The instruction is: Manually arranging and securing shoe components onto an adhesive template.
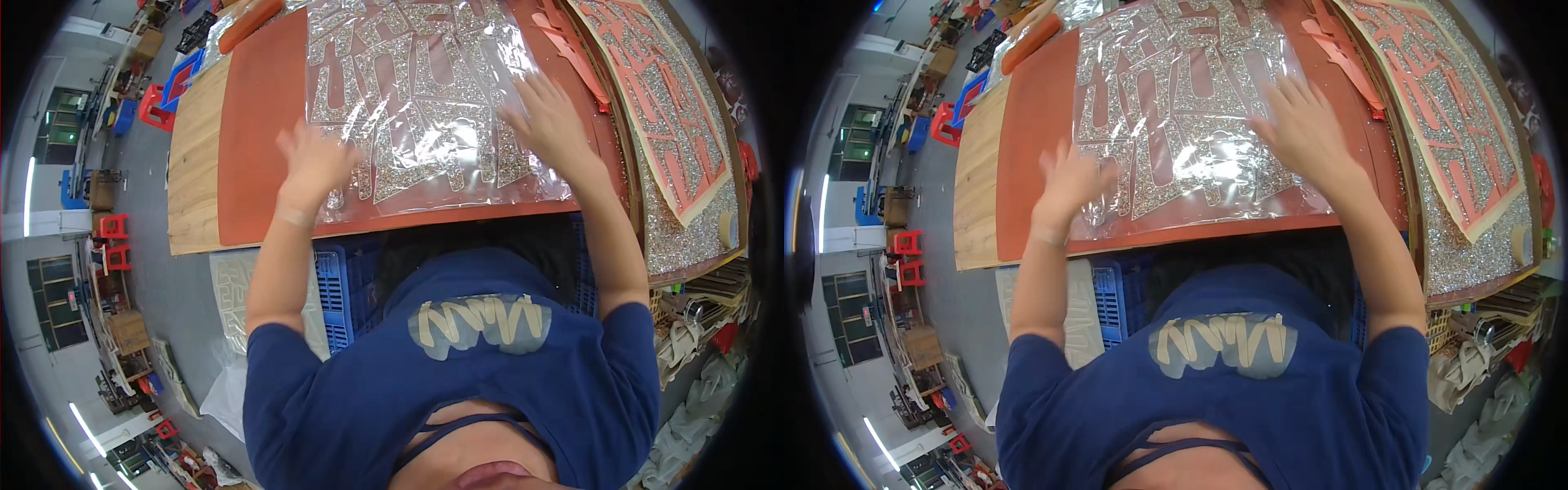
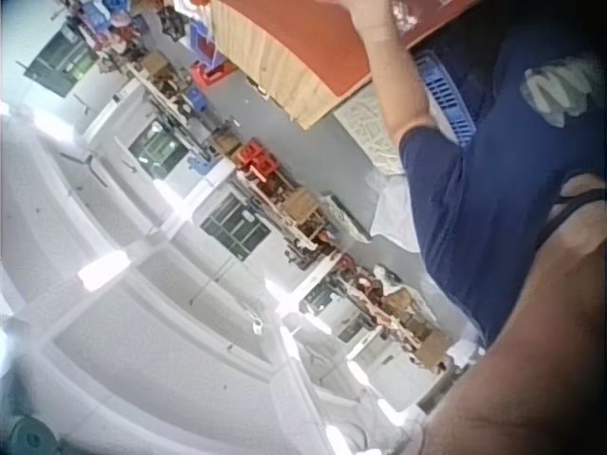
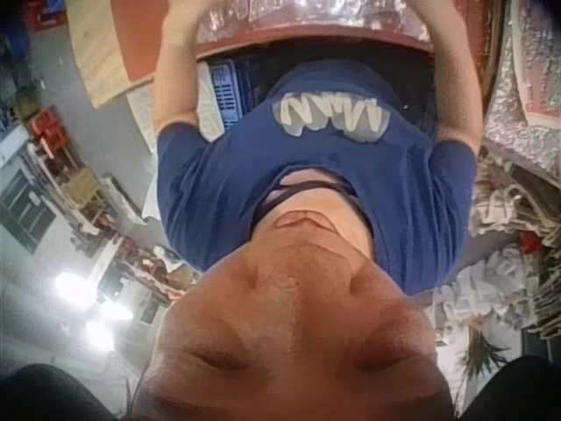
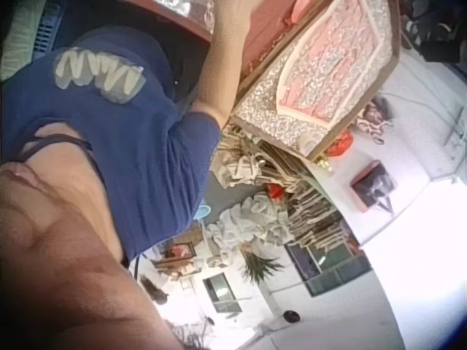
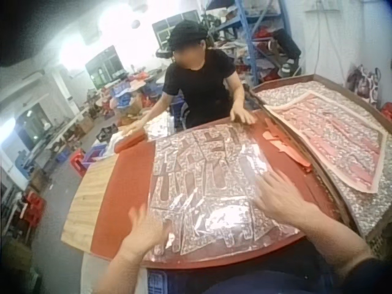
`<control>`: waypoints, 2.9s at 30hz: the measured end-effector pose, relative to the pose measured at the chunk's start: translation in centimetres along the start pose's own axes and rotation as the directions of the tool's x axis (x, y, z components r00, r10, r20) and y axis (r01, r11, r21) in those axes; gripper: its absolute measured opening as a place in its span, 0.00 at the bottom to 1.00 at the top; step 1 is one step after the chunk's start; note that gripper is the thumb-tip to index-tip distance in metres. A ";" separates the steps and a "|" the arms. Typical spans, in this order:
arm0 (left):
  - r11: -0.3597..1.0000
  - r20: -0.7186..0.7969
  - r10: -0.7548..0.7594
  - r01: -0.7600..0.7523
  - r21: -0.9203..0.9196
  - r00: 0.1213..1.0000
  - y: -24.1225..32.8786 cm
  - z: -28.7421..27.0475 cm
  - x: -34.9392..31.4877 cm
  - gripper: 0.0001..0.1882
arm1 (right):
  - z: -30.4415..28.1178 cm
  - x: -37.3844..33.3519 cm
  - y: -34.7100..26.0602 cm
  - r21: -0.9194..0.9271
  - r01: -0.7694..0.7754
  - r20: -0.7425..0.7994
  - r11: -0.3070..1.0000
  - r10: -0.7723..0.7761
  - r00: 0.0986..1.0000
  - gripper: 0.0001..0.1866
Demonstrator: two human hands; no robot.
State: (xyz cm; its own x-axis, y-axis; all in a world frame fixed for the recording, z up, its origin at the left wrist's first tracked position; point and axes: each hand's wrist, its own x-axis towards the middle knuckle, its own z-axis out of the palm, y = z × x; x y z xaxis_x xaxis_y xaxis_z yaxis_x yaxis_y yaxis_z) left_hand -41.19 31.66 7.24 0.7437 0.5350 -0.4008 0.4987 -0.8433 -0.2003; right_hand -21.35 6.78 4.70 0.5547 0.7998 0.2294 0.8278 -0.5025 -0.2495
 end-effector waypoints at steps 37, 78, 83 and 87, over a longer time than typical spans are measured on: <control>0.389 0.454 -0.711 0.838 -0.382 0.537 -13.7 44.9 -12.0 0.49 | 7.8 -12.2 -2.3 -0.021 0.272 -0.304 0.962 -0.265 0.915 0.14; 0.267 -0.675 -0.736 -0.889 -0.372 0.062 -3.1 -0.8 -13.2 0.09 | 6.1 -12.5 -0.4 0.394 0.190 -0.299 0.899 -0.070 0.952 0.12; 0.184 -0.925 -0.343 -0.954 -0.236 0.163 10.0 0.5 -7.5 0.04 | 0.8 -5.4 0.5 0.948 -0.267 0.281 -0.175 0.065 0.957 0.35; 0.233 -0.976 0.184 -0.970 -0.076 0.120 16.7 1.9 -5.3 0.05 | -5.4 3.5 -2.8 0.802 -0.516 0.380 -0.301 -0.409 0.830 0.42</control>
State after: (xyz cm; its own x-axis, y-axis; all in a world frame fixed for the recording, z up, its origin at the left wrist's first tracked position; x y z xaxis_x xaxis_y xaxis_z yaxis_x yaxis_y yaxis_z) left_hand -37.71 14.65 4.34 0.6155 -0.0413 0.7870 -0.5714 -0.7112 0.4095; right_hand -21.30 9.21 11.25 0.0894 0.9939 -0.0647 -0.6032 0.0024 -0.7976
